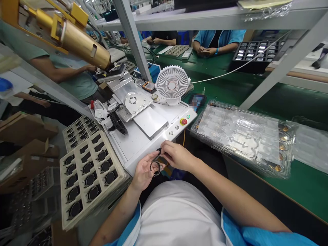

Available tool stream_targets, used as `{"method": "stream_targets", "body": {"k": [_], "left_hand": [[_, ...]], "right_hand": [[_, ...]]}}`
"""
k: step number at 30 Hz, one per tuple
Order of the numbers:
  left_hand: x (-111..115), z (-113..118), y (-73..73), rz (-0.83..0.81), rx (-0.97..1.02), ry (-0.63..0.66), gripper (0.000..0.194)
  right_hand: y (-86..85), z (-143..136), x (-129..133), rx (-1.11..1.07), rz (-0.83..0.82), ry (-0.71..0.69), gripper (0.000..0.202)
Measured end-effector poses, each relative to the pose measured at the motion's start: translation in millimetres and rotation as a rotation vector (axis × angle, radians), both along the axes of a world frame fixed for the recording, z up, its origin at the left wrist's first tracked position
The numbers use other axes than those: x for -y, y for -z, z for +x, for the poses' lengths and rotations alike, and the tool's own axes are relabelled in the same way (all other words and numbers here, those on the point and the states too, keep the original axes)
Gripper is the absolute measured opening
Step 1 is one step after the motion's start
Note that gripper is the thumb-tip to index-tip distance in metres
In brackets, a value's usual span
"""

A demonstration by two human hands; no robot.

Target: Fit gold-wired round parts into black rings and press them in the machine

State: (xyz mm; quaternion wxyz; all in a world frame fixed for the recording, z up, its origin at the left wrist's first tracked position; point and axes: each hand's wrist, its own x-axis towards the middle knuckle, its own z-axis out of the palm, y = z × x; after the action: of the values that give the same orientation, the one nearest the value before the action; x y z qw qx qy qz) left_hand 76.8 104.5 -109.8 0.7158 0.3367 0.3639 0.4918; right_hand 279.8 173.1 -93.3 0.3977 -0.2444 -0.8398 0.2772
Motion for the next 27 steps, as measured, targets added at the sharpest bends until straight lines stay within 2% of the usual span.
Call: {"method": "stream_targets", "body": {"k": [2, 4, 8, 10, 12, 14, 16, 18, 23, 25, 27], "left_hand": [[-0.2, -2.1, -0.2, 0.003, 0.017, -0.036, 0.090], [0.0, -3.6, -1.3, 0.004, 0.030, -0.076, 0.091], [2.8, -4.6, -4.1, 0.025, 0.003, -0.090, 0.097], [5.6, -5.3, -5.1, 0.057, -0.032, -0.085, 0.102], [9.7, -7.3, -5.6, 0.099, -0.055, -0.101, 0.103], [15.4, -10.8, -5.5, 0.137, -0.078, -0.127, 0.102], [22.6, -14.5, -4.1, 0.171, -0.131, -0.137, 0.104], [30.2, -15.8, -1.1, 0.214, -0.228, -0.142, 0.106], [37.6, -1.6, 9.7, 0.360, -0.543, -0.107, 0.108], [33.4, 7.3, 11.9, 0.386, -0.614, -0.059, 0.105], [27.8, 14.2, 12.0, 0.404, -0.676, -0.017, 0.098]], "right_hand": [[-4.2, -0.9, -7.0, -0.001, -0.021, 0.014, 0.012], [-11.1, -3.5, -22.5, -0.085, -0.160, 0.114, 0.015], [-25.8, -13.4, -73.8, -0.238, -0.744, 0.422, 0.022], [-28.9, -17.0, -98.2, -0.245, -0.924, 0.520, 0.022], [-27.4, -17.1, -113.4, -0.238, -0.988, 0.574, 0.023], [-22.0, -13.4, -115.2, -0.233, -0.996, 0.609, 0.025], [-14.4, -8.3, -102.2, -0.242, -0.974, 0.643, 0.028], [-6.0, -5.5, -76.2, -0.272, -0.942, 0.610, 0.030], [10.7, -18.0, 3.2, -0.400, -1.065, 0.201, 0.043], [13.0, -25.5, 20.7, -0.504, -1.092, 0.151, 0.049], [13.0, -28.8, 26.2, -0.592, -1.110, 0.171, 0.049]]}}
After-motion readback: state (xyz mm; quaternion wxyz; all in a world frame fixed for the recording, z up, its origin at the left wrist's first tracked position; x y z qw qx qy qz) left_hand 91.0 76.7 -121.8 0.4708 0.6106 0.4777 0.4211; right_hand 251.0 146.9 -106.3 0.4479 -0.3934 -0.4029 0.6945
